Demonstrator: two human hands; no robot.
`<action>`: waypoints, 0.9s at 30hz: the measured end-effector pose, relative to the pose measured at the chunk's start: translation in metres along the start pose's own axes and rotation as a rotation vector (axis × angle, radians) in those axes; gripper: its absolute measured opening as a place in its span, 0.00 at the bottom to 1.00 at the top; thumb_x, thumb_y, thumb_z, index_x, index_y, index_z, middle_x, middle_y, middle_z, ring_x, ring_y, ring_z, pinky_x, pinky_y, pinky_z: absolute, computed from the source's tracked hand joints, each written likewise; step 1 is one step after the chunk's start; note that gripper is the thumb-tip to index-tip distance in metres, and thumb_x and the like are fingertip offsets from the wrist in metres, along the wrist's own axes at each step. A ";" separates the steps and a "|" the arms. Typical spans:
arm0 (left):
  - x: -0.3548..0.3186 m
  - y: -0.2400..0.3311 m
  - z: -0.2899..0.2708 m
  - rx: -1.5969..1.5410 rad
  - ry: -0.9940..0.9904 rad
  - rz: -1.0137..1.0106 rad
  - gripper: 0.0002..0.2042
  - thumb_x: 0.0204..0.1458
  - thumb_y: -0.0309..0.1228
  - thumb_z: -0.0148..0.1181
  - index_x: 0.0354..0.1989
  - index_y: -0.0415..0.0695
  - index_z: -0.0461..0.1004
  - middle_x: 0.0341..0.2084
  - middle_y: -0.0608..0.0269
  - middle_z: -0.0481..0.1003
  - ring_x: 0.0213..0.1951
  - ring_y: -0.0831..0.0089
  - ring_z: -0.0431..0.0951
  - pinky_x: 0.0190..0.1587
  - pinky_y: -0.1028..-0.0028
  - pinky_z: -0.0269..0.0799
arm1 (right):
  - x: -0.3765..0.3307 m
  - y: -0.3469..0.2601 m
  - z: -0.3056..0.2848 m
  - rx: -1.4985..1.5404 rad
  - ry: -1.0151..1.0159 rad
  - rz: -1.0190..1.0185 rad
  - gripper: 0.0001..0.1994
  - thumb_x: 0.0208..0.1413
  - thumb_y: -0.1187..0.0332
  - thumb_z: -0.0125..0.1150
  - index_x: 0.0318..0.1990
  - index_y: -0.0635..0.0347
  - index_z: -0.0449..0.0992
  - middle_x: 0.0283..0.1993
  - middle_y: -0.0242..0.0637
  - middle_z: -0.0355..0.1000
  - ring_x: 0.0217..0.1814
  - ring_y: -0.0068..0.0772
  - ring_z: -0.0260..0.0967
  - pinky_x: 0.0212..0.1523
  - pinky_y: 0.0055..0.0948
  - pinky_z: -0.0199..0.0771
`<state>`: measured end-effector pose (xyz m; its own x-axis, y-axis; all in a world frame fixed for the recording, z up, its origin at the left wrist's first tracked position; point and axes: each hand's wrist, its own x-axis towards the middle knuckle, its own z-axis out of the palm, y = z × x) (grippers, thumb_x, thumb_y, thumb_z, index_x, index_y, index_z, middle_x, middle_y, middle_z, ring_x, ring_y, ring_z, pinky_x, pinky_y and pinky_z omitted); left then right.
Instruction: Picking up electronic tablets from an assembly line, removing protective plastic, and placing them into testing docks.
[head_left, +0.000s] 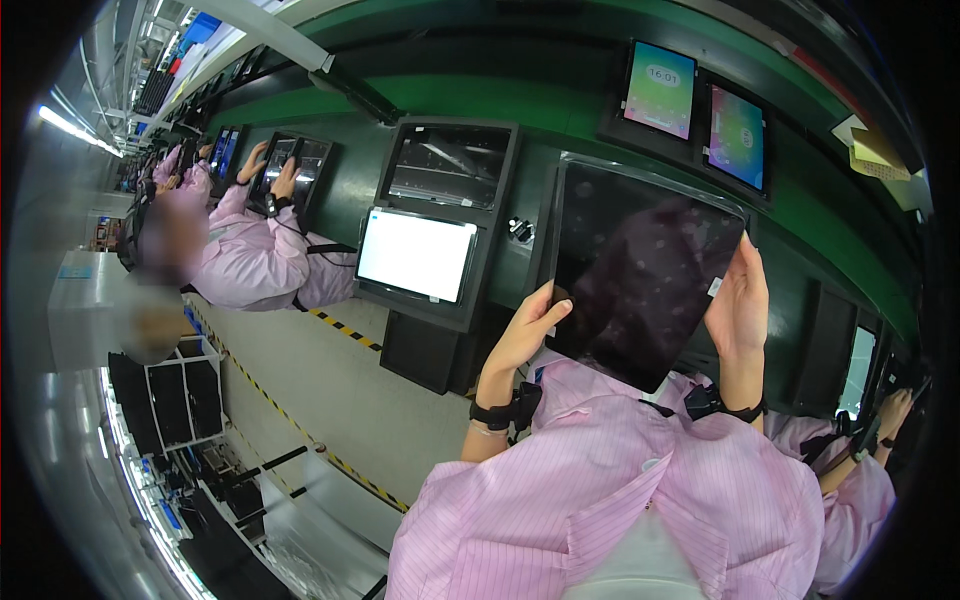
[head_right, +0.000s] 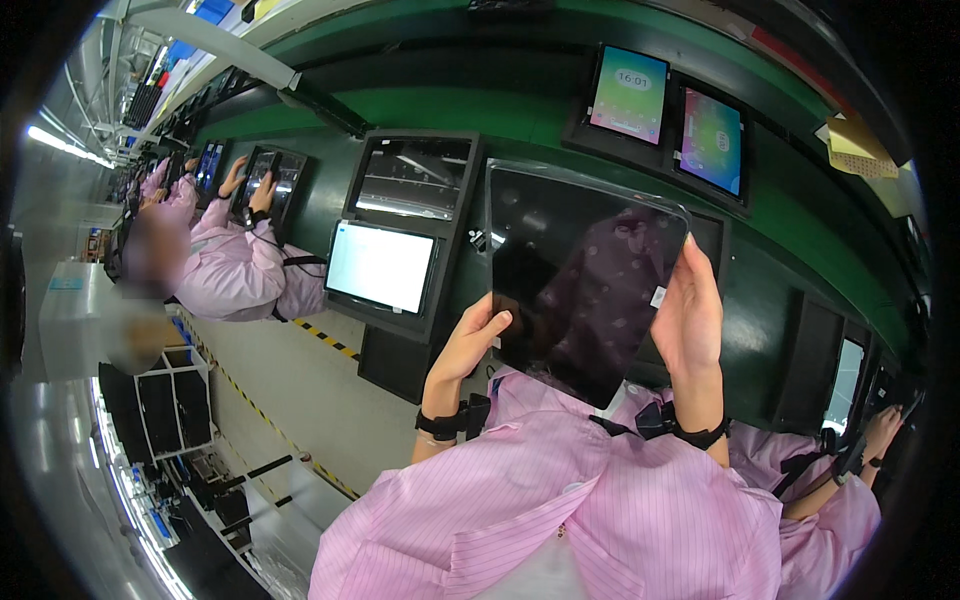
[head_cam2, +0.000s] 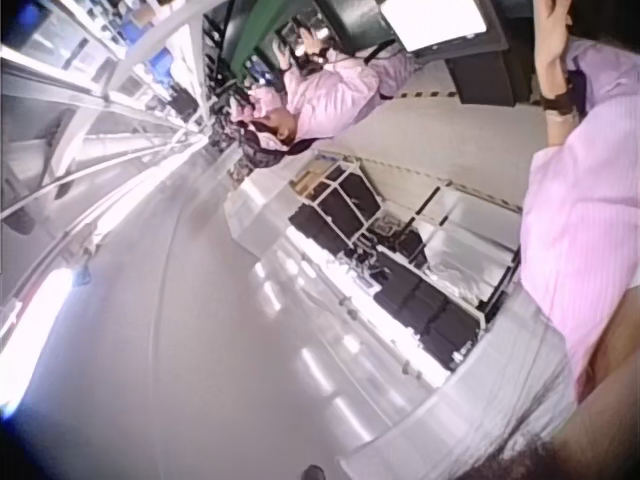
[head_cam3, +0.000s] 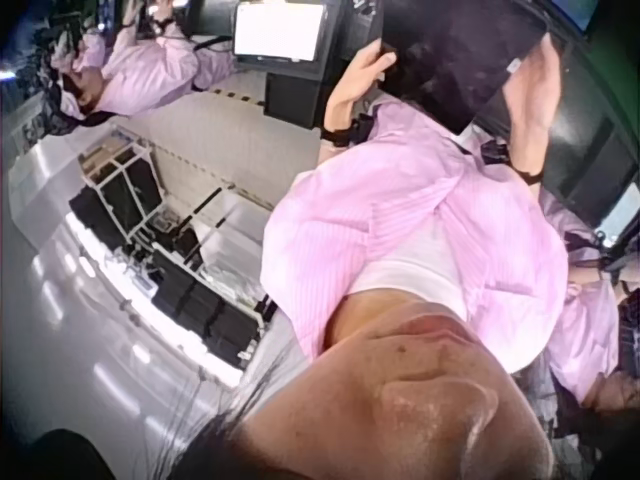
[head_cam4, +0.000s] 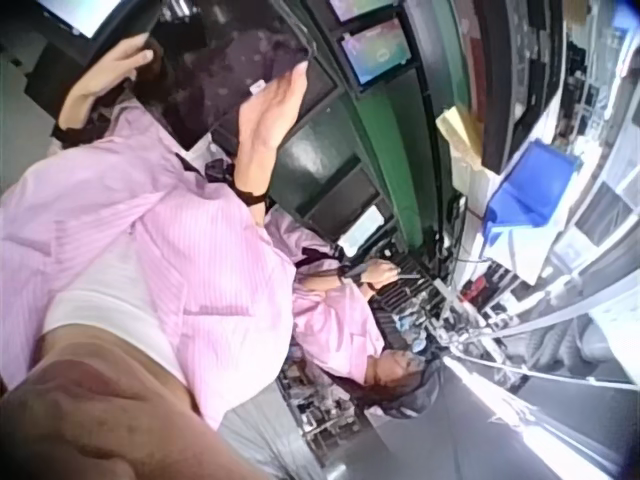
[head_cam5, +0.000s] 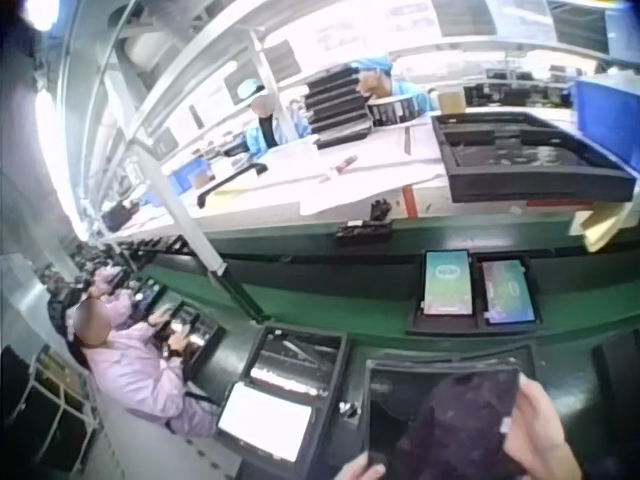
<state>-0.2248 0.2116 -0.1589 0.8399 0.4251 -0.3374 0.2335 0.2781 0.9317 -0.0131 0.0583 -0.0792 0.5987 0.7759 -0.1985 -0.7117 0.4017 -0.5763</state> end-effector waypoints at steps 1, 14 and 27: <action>-0.001 0.000 -0.001 0.026 0.023 -0.035 0.11 0.57 0.30 0.48 0.45 0.38 0.67 0.34 0.73 0.68 0.34 0.85 0.64 0.38 0.83 0.61 | 0.002 0.001 -0.002 -0.033 0.024 0.004 0.17 0.61 0.59 0.41 0.52 0.57 0.67 0.54 0.32 0.65 0.58 0.30 0.60 0.58 0.34 0.58; -0.010 -0.005 0.030 -0.238 0.059 0.058 0.17 0.58 0.30 0.46 0.53 0.35 0.64 0.45 0.66 0.70 0.47 0.81 0.66 0.52 0.79 0.58 | 0.021 0.011 -0.027 -0.092 0.467 -0.163 0.17 0.61 0.62 0.46 0.49 0.65 0.71 0.47 0.30 0.71 0.49 0.21 0.66 0.50 0.21 0.62; 0.002 -0.006 0.043 -0.250 0.000 0.084 0.17 0.58 0.30 0.46 0.54 0.35 0.63 0.46 0.65 0.70 0.47 0.80 0.67 0.52 0.78 0.60 | 0.017 -0.004 -0.037 -0.651 0.437 -0.678 0.16 0.62 0.65 0.42 0.51 0.65 0.70 0.55 0.36 0.66 0.55 0.23 0.62 0.57 0.21 0.57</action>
<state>-0.2039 0.1739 -0.1591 0.8513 0.4554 -0.2605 0.0348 0.4465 0.8941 0.0135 0.0522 -0.1102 0.9732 0.1883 0.1317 0.0829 0.2465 -0.9656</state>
